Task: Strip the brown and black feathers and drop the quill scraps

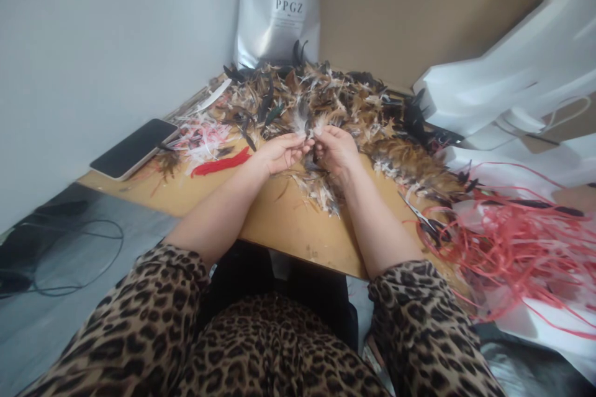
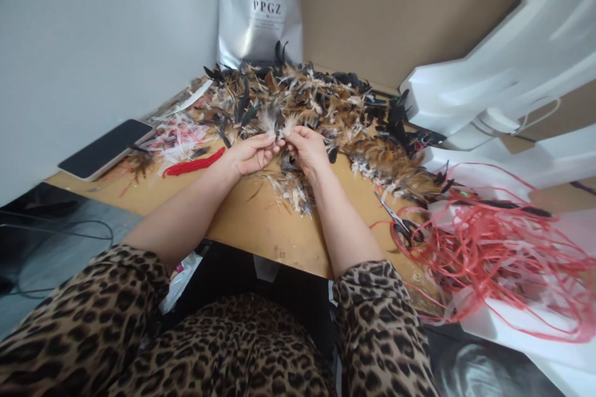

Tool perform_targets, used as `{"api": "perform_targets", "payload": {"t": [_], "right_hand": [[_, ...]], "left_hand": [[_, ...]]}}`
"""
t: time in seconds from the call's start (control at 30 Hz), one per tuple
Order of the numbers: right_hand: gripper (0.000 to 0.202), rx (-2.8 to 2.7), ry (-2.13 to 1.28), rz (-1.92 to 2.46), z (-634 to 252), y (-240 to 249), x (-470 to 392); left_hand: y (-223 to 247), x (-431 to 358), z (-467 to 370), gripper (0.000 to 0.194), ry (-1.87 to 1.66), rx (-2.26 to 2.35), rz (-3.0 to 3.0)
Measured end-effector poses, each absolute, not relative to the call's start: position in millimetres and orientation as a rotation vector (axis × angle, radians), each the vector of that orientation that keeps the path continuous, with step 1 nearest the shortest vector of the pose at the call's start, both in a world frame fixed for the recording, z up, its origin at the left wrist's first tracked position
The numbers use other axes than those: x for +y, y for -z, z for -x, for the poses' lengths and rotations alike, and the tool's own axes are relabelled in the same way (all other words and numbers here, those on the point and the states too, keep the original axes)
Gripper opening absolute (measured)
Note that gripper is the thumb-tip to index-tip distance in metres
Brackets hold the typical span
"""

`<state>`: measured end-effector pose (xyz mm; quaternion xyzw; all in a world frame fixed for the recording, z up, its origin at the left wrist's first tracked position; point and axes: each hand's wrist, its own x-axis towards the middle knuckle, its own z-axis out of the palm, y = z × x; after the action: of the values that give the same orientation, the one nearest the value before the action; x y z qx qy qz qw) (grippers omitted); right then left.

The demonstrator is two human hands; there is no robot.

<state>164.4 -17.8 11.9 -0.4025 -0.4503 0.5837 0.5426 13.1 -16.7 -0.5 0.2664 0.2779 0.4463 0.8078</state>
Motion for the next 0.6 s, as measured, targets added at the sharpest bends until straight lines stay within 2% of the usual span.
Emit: {"api": "perform_targets", "payload": {"t": [0.23,0.6], "right_hand": [[0.033,-1.199,-1.186,1.084,-165.5,-16.6,-19.4],[0.028,-1.241,-1.145,1.138,-160.2,-20.2,-25.0]], "left_hand": [[3.4,-15.6,-14.8,0.004,-0.991,0.686,-0.700],[4.2,-17.3,-17.1,0.003,-0.999,0.775,-0.877]]}}
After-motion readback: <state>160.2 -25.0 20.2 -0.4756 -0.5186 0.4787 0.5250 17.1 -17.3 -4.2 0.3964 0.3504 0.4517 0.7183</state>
